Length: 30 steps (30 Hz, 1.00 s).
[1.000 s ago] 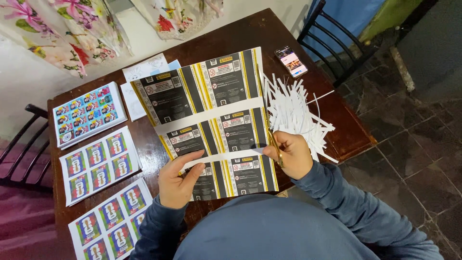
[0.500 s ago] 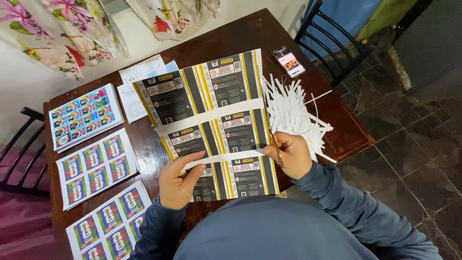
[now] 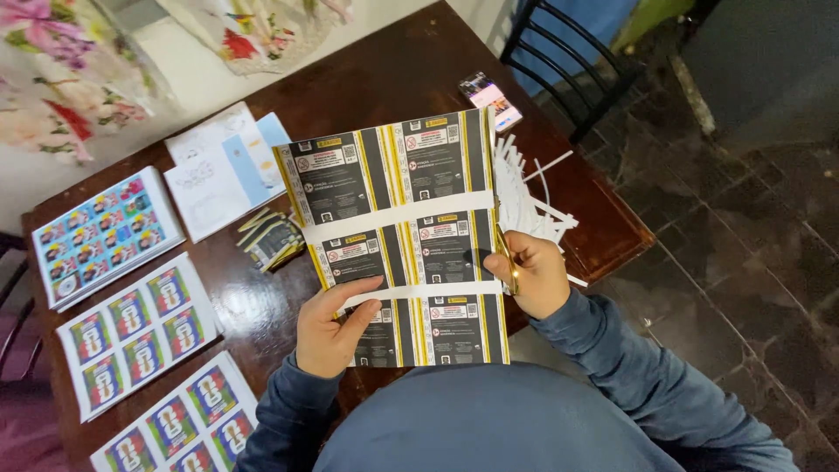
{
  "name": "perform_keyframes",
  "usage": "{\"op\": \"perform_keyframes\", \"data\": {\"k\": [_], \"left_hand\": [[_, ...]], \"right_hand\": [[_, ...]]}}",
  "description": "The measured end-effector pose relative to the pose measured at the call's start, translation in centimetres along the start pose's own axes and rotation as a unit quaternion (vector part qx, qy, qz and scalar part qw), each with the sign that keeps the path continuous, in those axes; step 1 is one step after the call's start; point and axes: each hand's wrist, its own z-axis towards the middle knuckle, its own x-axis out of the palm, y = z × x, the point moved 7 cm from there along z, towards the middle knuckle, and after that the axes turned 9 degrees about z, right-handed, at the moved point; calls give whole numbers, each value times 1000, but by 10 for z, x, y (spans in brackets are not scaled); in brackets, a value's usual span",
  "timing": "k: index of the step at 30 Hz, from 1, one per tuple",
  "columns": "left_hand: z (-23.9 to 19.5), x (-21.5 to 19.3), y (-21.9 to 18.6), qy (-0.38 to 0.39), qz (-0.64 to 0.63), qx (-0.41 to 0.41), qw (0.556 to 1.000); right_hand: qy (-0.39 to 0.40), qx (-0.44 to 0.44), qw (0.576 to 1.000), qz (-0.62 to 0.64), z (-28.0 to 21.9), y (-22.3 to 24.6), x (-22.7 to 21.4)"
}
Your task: Manually cutting out printed stickers from sheets of paper using a pair of scissors on a wooden table.
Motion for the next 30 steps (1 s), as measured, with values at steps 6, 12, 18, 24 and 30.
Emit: {"op": "perform_keyframes", "data": {"k": [6,12,18,24,30], "left_hand": [[27,40,14,41,-17,-17,999],[53,84,52,72,-19,-62,995],[53,140,151,93,-90,-114,985],[37,110,203,31,-124,-185,974],[6,7,188,-126,-68,-184,972]], "right_hand": [[-57,36,998,-19,1,-29,-37],[-88,85,992,-32,20,-75,-73],[-76,209,975,-19,49,-160,-95],[-84,257,963,-8,61,-191,-104],[-35,224,974,-10,53,-162,-80]]}}
